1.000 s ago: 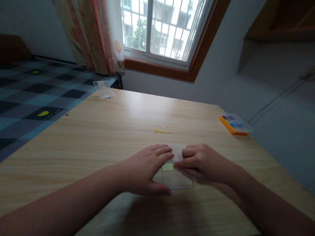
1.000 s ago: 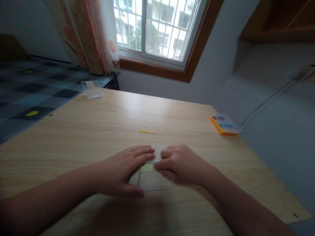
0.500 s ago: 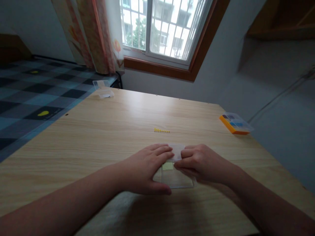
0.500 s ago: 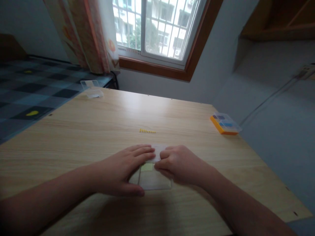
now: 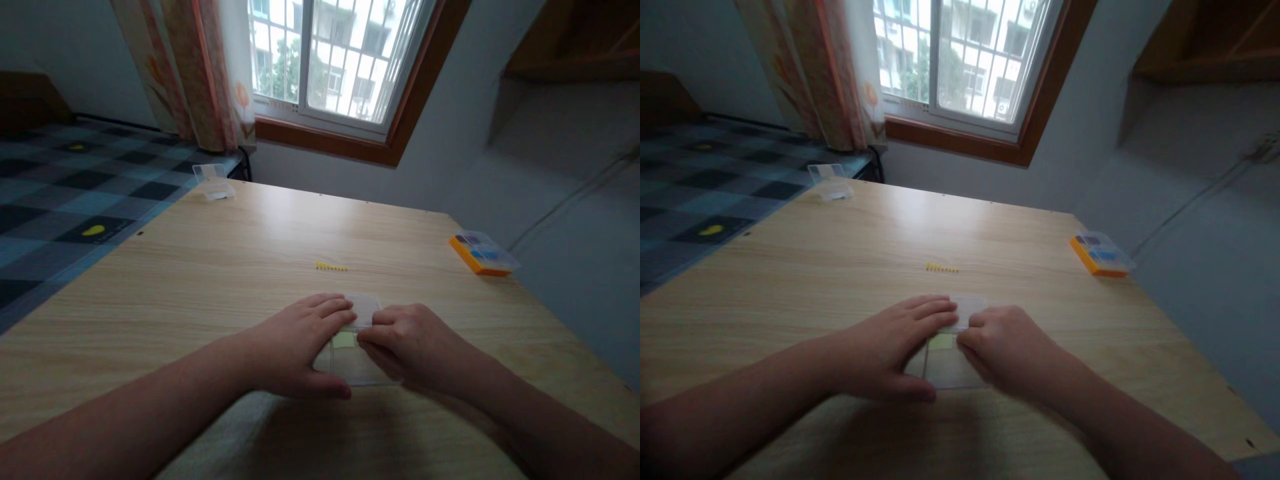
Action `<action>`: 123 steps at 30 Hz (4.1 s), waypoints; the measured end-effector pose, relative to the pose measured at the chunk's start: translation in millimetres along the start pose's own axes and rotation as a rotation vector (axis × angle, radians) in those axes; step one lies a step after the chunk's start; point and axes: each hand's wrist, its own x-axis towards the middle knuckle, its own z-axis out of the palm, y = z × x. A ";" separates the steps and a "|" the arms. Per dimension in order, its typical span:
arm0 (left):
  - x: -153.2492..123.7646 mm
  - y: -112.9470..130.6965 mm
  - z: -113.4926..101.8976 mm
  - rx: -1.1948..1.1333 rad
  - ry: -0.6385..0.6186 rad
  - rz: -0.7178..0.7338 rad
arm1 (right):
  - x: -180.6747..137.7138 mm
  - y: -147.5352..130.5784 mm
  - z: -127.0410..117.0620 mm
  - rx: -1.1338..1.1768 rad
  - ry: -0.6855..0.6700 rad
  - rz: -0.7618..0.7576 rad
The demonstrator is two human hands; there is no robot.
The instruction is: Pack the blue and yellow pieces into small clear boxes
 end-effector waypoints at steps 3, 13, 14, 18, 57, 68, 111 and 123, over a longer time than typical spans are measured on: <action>0.7 -1.1 0.2 -0.006 0.005 0.000 | -1.4 -6.2 2.6 0.023 0.007 0.065; 0.4 -0.4 -0.6 -0.004 0.004 0.000 | -2.3 -16.7 9.9 0.004 0.028 0.191; 0.4 -0.1 -0.8 -0.006 0.005 0.001 | -2.2 -17.4 9.9 -0.001 0.032 0.199; -0.4 -0.4 -0.7 -0.010 0.000 -0.003 | -3.0 -18.9 9.7 0.005 0.039 0.205; -1.3 -1.2 1.0 -0.019 0.015 0.004 | -5.2 -17.2 0.4 0.087 0.026 0.170; -0.4 0.8 -0.6 0.003 0.010 0.000 | -5.2 -17.1 0.6 0.053 0.013 0.176; -0.5 -0.6 -0.2 -0.008 0.003 -0.004 | -4.4 -10.5 1.6 0.091 0.052 0.174; -1.1 1.4 -0.8 0.006 -0.002 -0.003 | -4.5 -5.4 -7.1 0.091 -0.055 0.082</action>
